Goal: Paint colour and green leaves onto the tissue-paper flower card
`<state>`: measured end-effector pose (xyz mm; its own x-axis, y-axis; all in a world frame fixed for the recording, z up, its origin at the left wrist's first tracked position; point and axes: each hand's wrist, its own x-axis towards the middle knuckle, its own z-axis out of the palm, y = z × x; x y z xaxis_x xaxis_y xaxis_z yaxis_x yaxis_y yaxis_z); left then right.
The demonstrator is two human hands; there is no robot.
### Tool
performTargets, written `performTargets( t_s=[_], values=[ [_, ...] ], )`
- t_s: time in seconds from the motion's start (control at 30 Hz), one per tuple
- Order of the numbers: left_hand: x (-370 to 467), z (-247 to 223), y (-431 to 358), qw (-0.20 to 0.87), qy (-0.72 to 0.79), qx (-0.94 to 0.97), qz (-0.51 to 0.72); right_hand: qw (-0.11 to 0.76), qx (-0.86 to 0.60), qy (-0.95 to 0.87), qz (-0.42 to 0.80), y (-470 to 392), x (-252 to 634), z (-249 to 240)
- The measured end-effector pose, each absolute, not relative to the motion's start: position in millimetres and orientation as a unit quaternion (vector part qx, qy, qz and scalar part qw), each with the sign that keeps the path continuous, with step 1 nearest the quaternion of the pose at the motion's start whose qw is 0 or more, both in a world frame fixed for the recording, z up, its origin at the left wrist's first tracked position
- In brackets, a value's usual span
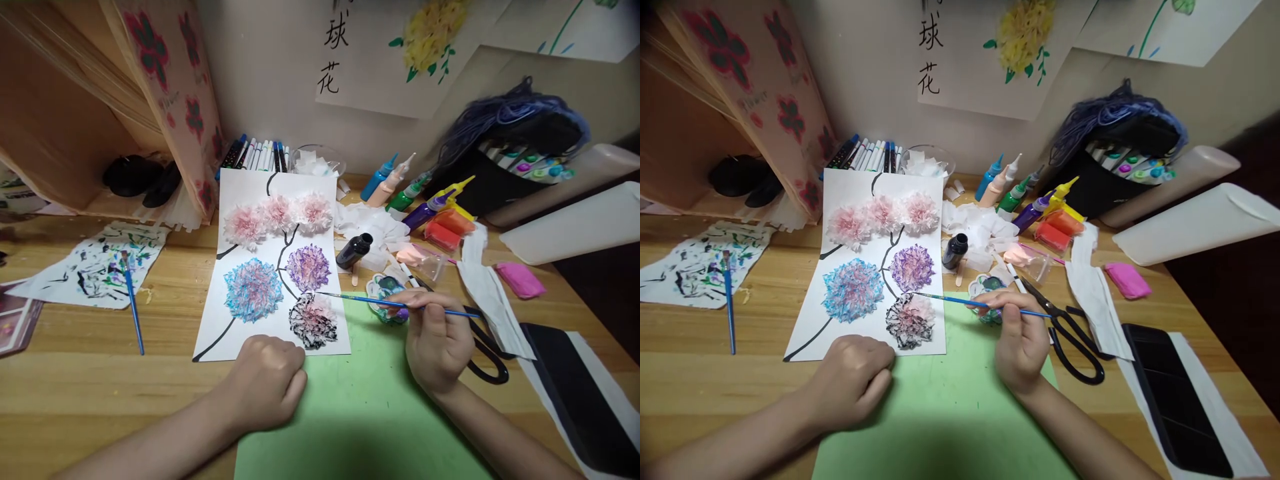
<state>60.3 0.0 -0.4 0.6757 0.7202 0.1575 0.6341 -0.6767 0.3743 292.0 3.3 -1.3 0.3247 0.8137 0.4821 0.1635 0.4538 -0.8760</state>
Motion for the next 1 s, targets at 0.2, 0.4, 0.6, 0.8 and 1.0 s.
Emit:
performTargets(
  t_s=[0.2,0.4,0.6,0.8,1.0],
  values=[
    [60.6,1.2,0.0,0.143,0.372,0.905,0.149,0.645,-0.493,-0.511,0.282,4.2,292.6,-2.5],
    [60.5,1.2,-0.8,0.140,0.371,0.906,0.145,0.654,-0.517,-0.478,0.276,4.9,292.7,-2.3],
    [61.5,0.8,0.8,0.136,0.367,0.908,0.149,0.640,-0.514,-0.483,0.304,3.9,292.0,-3.1],
    [60.5,0.3,-0.2,0.134,0.368,0.909,0.145,0.652,-0.513,-0.480,0.285,4.8,293.6,-4.5],
    [60.1,1.3,-0.5,0.137,0.366,0.909,0.146,0.647,-0.498,-0.507,0.276,2.9,293.2,-4.2]
  ],
)
